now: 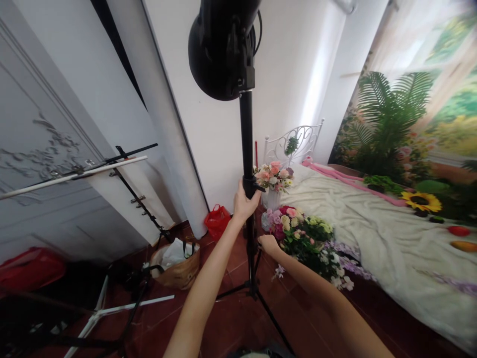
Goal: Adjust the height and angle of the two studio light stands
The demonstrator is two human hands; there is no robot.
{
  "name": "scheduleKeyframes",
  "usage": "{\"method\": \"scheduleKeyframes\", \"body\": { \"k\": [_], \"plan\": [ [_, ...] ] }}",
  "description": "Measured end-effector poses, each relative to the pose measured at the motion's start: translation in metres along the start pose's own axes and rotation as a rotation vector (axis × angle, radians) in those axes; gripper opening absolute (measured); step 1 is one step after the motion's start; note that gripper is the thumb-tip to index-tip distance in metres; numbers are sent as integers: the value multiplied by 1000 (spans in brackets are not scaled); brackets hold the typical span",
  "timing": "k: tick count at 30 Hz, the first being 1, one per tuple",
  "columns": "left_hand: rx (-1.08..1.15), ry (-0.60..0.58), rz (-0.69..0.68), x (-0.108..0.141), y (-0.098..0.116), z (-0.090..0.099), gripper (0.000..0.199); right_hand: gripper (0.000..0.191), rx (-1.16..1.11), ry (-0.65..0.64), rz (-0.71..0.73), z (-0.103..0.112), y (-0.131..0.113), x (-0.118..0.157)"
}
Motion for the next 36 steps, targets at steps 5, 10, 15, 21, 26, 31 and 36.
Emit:
{"method": "scheduleKeyframes", "body": {
  "k": [5,10,15,21,26,31,36],
  "plan": [
    [-24,13,-4,-1,-2,0,34,26,-26,58,-15,-10,1,4],
    [-14,-5,8,7,-17,-5,34,30,-46,142,23,-24,1,9],
    [-49,-2,77,26,-44,-9,33,42,-114,158,47,-41,2,14],
    [-93,-38,173,59,-82,-15,30,50,-249,224,-11,-43,1,19],
    [-17,-40,274,88,-121,-21,26,60,-296,133,-47,-47,3,20],
    [148,-25,338,103,-147,-32,18,61,-287,81,-80,-45,6,25],
    [142,11,450,118,-176,-36,17,62,-277,78,-84,-44,5,27]
  ]
}}
Point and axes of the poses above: each hand's wrist, its own x-axis away from the middle knuckle, its own z-axis out of the back of the hand, y = z × x, the point moved 10 cm from there along -x, towards the middle knuckle, and after that the axes turned 4 degrees about z, right-handed, at the moved point
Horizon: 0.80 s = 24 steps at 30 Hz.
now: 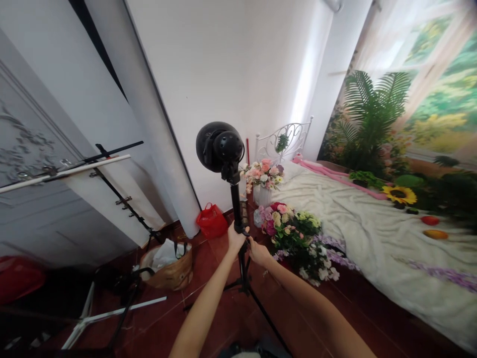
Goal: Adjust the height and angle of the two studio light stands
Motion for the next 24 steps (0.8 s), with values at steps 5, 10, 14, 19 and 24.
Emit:
{"method": "scheduleKeyframes", "body": {
  "k": [5,10,14,19,24],
  "plan": [
    [-47,-67,16,4,-24,-4,15,65,-28,7,-8,-2,3,2],
    [7,-36,60,9,-34,-2,14,63,-47,17,-15,-3,3,3],
    [43,-21,43,12,-37,-2,16,62,-52,6,-28,-2,2,3],
    [73,31,45,16,-38,2,18,54,-36,42,-9,8,-2,4],
    [85,34,42,18,-33,1,19,48,47,18,-26,14,-2,0]
  ]
}}
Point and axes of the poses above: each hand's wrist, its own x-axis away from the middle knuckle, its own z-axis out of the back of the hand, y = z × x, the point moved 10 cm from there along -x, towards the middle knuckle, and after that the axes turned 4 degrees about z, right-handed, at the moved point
